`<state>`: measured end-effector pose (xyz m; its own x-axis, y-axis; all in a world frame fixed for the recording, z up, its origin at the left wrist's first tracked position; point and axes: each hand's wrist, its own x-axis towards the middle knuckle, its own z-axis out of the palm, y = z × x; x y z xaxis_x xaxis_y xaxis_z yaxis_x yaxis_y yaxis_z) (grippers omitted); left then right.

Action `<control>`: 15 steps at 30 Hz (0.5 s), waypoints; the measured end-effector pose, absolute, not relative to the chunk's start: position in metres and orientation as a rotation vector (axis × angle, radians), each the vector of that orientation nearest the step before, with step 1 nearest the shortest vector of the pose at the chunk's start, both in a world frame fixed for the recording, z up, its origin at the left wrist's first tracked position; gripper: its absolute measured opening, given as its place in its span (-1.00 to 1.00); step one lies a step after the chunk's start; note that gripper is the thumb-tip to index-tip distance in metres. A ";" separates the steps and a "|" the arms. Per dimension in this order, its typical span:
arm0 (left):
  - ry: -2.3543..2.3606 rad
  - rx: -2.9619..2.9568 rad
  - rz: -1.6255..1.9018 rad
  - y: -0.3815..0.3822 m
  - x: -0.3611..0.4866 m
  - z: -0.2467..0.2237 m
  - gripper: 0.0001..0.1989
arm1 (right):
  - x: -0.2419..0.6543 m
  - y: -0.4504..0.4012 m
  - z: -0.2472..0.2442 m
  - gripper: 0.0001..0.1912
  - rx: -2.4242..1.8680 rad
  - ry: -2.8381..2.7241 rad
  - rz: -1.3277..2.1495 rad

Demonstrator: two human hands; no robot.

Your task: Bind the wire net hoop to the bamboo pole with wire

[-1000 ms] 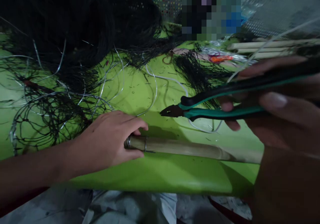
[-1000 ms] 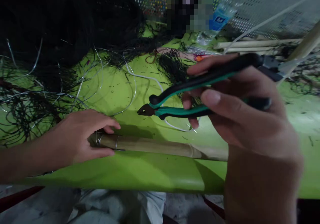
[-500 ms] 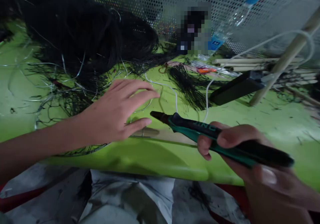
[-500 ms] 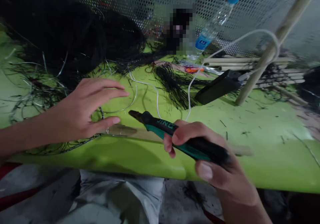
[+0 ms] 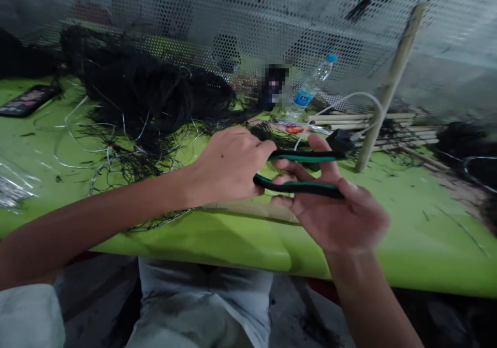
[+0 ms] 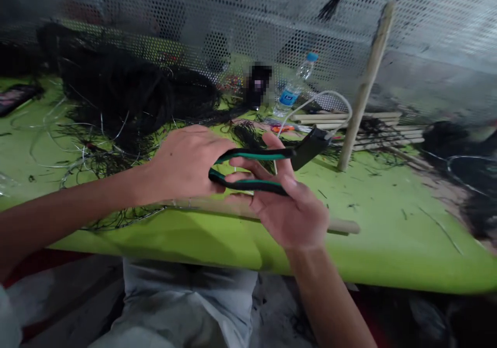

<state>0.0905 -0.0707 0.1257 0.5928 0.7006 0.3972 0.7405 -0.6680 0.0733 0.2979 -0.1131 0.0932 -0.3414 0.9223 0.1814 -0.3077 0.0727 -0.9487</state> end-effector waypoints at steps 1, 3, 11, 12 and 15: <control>-1.300 -2.692 -0.576 -0.066 0.090 0.126 -0.61 | 0.299 -0.112 0.095 -0.39 -0.798 -1.382 1.260; -1.456 -2.648 -0.523 -0.060 0.089 0.127 -0.59 | 0.301 -0.111 0.099 -0.33 -0.968 -1.583 0.500; -1.421 -2.663 -0.356 -0.050 0.105 0.143 -0.73 | 0.286 -0.066 0.127 -0.56 -1.507 -2.611 -0.746; -1.406 -2.681 -0.349 -0.050 0.101 0.146 -0.70 | 0.284 -0.059 0.125 -0.57 -1.528 -2.644 -0.713; -1.327 -2.717 -0.508 -0.059 0.070 0.144 -0.33 | 0.289 -0.047 0.112 -0.58 -1.582 -2.669 -0.527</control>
